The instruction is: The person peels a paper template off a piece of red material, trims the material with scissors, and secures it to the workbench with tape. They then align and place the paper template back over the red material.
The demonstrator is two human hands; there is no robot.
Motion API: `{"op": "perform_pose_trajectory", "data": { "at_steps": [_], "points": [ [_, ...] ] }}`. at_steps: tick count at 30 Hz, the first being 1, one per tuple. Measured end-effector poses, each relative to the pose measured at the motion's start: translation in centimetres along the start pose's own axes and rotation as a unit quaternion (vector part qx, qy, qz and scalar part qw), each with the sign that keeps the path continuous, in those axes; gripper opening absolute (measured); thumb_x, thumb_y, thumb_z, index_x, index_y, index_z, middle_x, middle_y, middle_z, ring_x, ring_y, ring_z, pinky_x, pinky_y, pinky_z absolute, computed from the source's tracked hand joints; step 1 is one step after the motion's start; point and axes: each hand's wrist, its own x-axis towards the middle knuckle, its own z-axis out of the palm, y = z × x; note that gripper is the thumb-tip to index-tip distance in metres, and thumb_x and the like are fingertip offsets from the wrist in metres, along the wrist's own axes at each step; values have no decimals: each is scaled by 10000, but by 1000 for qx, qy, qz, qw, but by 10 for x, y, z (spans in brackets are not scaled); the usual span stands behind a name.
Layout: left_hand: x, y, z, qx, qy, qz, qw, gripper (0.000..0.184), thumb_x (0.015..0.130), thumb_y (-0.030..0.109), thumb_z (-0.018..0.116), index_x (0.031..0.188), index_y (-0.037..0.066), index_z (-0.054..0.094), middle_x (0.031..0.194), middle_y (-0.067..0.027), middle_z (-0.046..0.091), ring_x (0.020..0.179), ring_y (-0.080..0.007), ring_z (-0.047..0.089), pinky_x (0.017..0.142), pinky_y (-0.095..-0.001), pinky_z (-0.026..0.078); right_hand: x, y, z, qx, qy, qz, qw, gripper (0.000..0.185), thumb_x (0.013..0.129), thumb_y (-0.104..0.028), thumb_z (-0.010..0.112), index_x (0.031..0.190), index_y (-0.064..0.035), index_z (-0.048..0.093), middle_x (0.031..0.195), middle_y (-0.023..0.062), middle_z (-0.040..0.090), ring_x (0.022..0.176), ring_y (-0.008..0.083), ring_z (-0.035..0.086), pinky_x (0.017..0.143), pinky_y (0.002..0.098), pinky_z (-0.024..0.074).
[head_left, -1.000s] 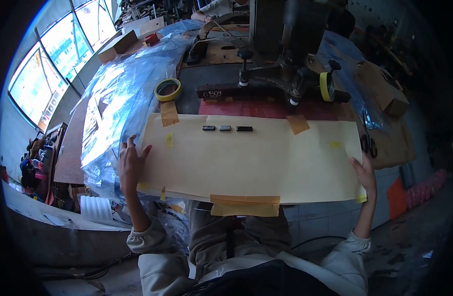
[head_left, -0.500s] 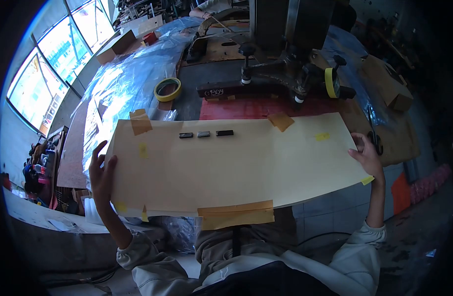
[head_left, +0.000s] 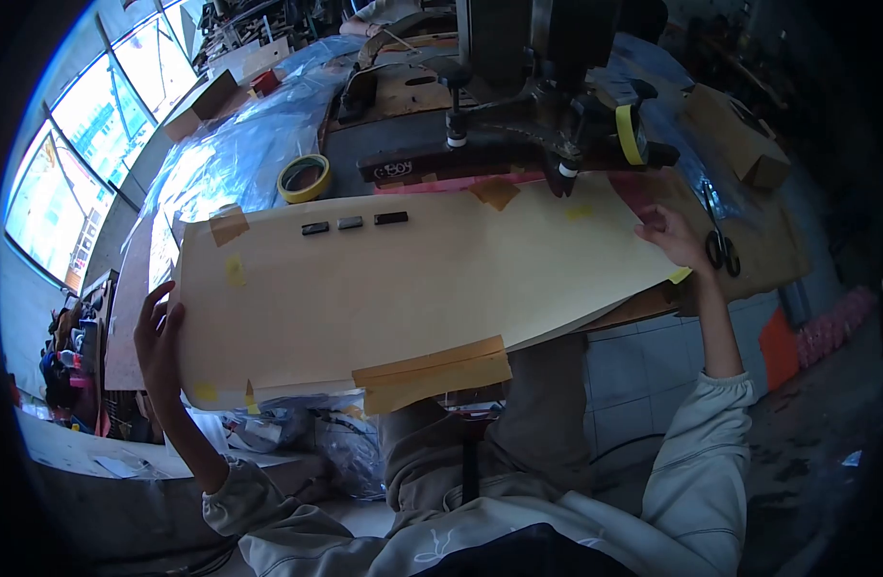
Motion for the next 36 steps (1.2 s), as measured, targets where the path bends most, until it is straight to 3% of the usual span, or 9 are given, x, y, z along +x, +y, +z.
{"op": "perform_pose_trajectory", "data": {
  "at_steps": [7,13,19,22,29,33,36],
  "points": [
    [0,-3,-16,28,28,-31,999,345,874,187,569,1180,28,555,943,-113,644,809,-142,597,703,-265,470,9,-2,8,1,-7,1,1000,322,810,-177,692,1033,29,585,852,100,656,786,138,617,704,267,473],
    [15,-25,-19,67,-16,-53,996,335,865,168,566,1137,-29,575,979,-135,643,844,-154,598,733,-273,471,39,11,17,-10,1,-74,997,277,796,-148,692,990,32,614,894,80,649,834,143,611,746,281,472],
    [19,-31,-16,10,-52,-25,998,351,850,118,586,1147,-67,558,1028,-153,634,894,-168,606,793,-278,476,55,19,20,-18,23,-126,992,263,778,-138,702,984,11,633,916,64,661,837,135,607,762,274,465],
    [21,-24,-12,32,-64,-9,997,362,845,102,587,1163,-67,552,1038,-157,634,891,-167,610,794,-277,480,54,9,19,-85,34,-100,991,277,760,-86,699,1012,9,634,969,63,658,861,131,609,771,273,471],
    [30,-24,-7,35,-75,-2,997,388,838,96,586,1190,-63,545,1026,-146,642,858,-150,612,764,-264,486,46,-4,22,-36,65,-157,985,274,717,12,673,990,27,649,1043,68,636,892,141,611,801,275,477],
    [39,-34,-8,62,-89,-14,994,347,809,88,604,1119,-68,594,952,-145,665,791,-150,625,731,-265,492,48,-3,25,-48,70,-159,984,248,712,8,672,959,25,660,1003,70,645,883,150,614,794,286,476],
    [50,-55,-10,185,-130,20,974,316,775,80,624,1064,-46,634,914,-146,677,774,-160,636,724,-285,496,44,-2,26,-78,77,-119,987,233,713,-19,679,942,21,667,960,79,654,874,156,615,782,292,473]
  ]
}}
